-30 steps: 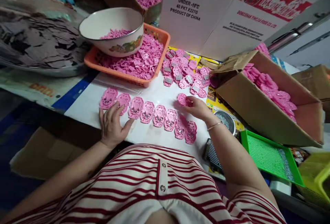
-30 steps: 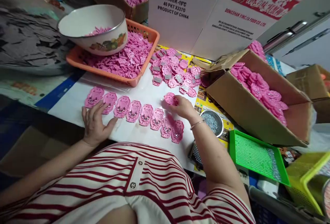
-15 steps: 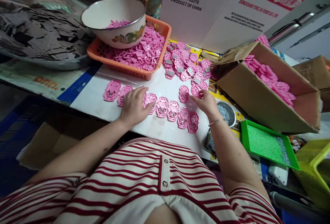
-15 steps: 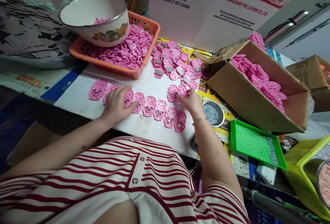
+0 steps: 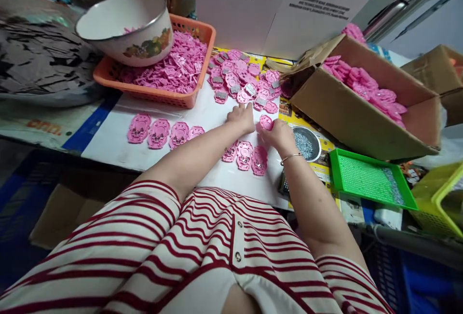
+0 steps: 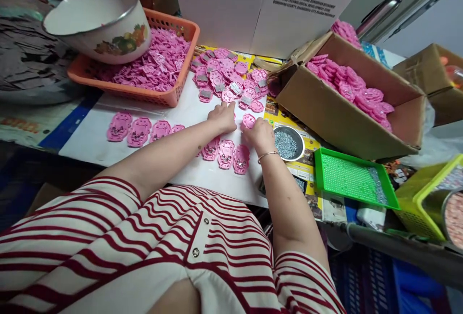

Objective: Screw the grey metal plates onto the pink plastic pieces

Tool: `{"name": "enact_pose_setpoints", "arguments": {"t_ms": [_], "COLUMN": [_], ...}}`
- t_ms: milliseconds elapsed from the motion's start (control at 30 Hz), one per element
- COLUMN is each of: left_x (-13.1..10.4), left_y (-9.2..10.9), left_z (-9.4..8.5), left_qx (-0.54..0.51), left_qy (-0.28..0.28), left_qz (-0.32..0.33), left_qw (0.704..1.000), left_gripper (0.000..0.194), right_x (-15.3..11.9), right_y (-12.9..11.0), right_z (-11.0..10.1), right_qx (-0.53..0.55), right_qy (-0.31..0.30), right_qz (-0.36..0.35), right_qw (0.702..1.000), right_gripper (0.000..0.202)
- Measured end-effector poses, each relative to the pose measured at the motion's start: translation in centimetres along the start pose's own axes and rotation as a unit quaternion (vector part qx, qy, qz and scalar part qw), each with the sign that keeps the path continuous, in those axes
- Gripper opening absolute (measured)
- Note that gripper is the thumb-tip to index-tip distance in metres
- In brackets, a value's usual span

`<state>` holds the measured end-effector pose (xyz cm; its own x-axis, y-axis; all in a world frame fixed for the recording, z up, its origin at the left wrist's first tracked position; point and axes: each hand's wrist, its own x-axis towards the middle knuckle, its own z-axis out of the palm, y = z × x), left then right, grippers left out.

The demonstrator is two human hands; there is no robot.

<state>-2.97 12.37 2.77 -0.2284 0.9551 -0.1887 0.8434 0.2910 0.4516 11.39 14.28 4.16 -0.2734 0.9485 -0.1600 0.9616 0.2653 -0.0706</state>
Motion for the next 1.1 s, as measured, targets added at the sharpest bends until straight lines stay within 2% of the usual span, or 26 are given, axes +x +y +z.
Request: {"name": "enact_pose_setpoints", "arguments": {"t_ms": [167,300,400,500,667,767,900,1000,1100], "left_x": [0.0,-1.5,-4.2,-8.1,-14.0,-16.2,-17.0,-16.2,-15.0], "left_y": [-0.8,-2.4,-5.3,-9.9,-18.8,-22.9,-26.1,-27.4,-28.5], "left_z": [-0.3,-1.6,-3.3,-5.3,-8.4,-9.6,-10.1,-9.8,-9.3], "left_qx": [-0.006,-0.012,-0.012,-0.002,0.035,0.041,0.041,0.041,0.023], "left_qy": [-0.002,0.013,0.058,0.123,0.217,0.255,0.258,0.235,0.211], "left_qz": [-0.004,0.009,0.052,0.075,-0.036,-0.119,-0.188,-0.224,-0.233], "left_qw": [1.000,1.000,0.997,0.990,0.975,0.959,0.947,0.945,0.949], "left_gripper": [0.089,0.095,0.094,0.094,0.095,0.100,0.097,0.095,0.094], "right_x": [-1.5,-3.0,-4.7,-6.9,-10.0,-10.9,-11.1,-11.0,-10.7], "right_y": [0.7,0.8,1.0,1.4,2.1,2.3,2.3,2.1,1.7], "right_z": [0.2,0.1,-0.5,-1.2,-1.5,-0.9,0.0,0.3,0.3], "right_qx": [-0.004,-0.021,-0.036,-0.059,-0.115,-0.145,-0.174,-0.180,-0.177], "right_qy": [-0.027,-0.040,-0.036,-0.023,-0.007,0.000,0.008,0.016,0.026], "right_qz": [-0.011,-0.015,-0.010,-0.004,-0.012,-0.026,-0.034,-0.039,-0.041], "right_qw": [1.000,0.999,0.999,0.998,0.993,0.989,0.984,0.983,0.983], "right_gripper": [0.058,0.057,0.057,0.059,0.065,0.065,0.060,0.057,0.059]}}
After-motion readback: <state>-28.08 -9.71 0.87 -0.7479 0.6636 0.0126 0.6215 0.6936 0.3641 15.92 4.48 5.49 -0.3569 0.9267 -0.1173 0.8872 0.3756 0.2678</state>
